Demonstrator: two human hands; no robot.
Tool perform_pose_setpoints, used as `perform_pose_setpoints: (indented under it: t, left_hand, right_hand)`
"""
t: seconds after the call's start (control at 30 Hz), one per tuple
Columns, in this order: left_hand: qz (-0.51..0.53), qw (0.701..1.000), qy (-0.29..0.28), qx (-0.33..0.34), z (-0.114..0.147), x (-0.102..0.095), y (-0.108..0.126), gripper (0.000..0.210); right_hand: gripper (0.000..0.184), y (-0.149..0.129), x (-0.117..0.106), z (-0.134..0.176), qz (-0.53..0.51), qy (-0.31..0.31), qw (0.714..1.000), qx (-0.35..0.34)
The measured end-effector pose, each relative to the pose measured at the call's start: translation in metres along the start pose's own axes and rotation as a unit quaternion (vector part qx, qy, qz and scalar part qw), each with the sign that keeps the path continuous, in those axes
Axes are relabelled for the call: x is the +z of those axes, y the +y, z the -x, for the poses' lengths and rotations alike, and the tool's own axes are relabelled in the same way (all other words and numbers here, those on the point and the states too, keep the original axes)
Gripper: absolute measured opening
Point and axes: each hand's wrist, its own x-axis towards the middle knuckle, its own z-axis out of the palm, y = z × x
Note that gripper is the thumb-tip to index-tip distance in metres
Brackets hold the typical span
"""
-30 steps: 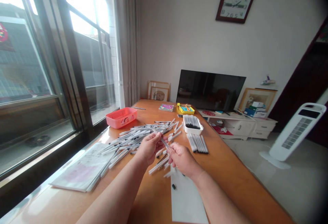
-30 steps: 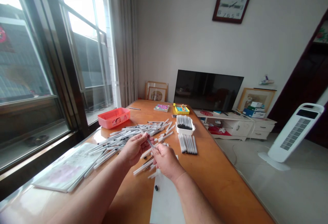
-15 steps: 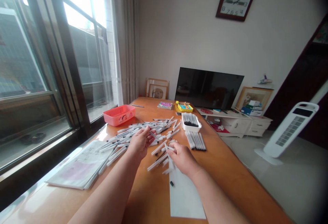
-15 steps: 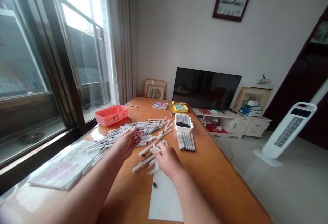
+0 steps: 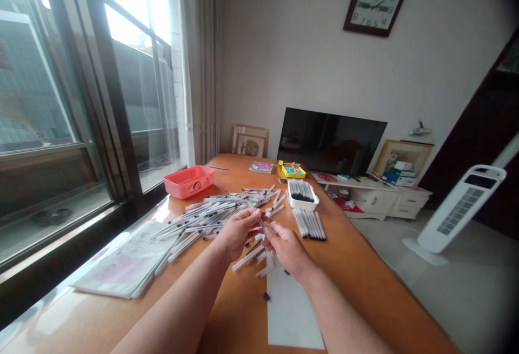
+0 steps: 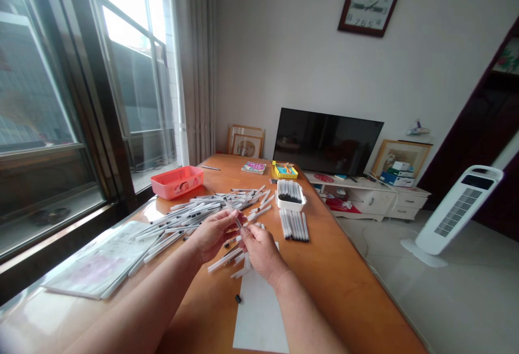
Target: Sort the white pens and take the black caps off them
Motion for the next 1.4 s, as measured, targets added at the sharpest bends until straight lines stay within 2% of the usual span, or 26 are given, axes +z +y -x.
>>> perform_pose_setpoints:
  t: [0.2,0.33,0.43,0.6,0.7,0.87,0.97,1.07,1.13,1.2,1.3,1.4]
  left_hand:
    - [0.092,0.994,0.015,0.05,-0.004,-0.011,0.011,0.038]
    - [0.103,0.993,0.03,0.047,-0.005,-0.018,0.016,0.037]
    - [0.107,0.992,0.047,0.05,-0.005,-0.019,0.016,0.031]
    - [0.098,0.987,0.102,0.08,-0.01,-0.018,0.012,0.029]
    - [0.076,0.985,0.124,0.094,-0.012,-0.019,0.009,0.035]
    - [-0.001,0.978,0.17,0.121,-0.013,-0.021,0.006,0.036]
    - [-0.089,0.969,0.185,0.14,-0.013,-0.023,0.006,0.039]
    - [-0.214,0.949,0.178,0.151,-0.013,-0.028,0.007,0.04]
    - [-0.284,0.932,0.157,0.164,-0.013,-0.031,0.009,0.041]
    - [-0.328,0.918,0.133,0.179,-0.012,-0.032,0.012,0.043]
    - [-0.349,0.913,0.107,0.181,-0.01,-0.031,0.015,0.043]
    - [-0.337,0.924,0.09,0.159,-0.006,-0.029,0.019,0.043]
  right_hand:
    - [0.042,0.001,-0.008,0.002,-0.082,-0.028,0.994,0.062]
    - [0.042,0.001,-0.01,0.004,-0.122,-0.077,0.986,0.084]
    - [0.041,0.003,-0.01,0.004,-0.116,-0.076,0.987,0.084]
    - [0.039,0.007,-0.009,0.0,-0.053,-0.029,0.997,0.057]
    - [0.036,0.009,-0.008,-0.002,0.017,0.004,1.0,0.007]
    - [0.026,0.009,-0.007,-0.001,0.186,0.075,0.975,-0.09]
    - [0.024,0.01,-0.011,-0.001,0.223,0.09,0.964,-0.11]
    - [0.028,0.011,-0.017,-0.002,0.153,0.08,0.983,-0.066]
    - [0.033,0.011,-0.021,-0.004,0.048,0.065,0.997,-0.008]
    - [0.038,0.01,-0.025,-0.005,-0.052,0.057,0.996,0.043]
    - [0.039,0.007,-0.029,-0.005,-0.128,0.062,0.988,0.062]
    - [0.035,0.005,-0.03,-0.004,-0.143,0.059,0.987,0.049]
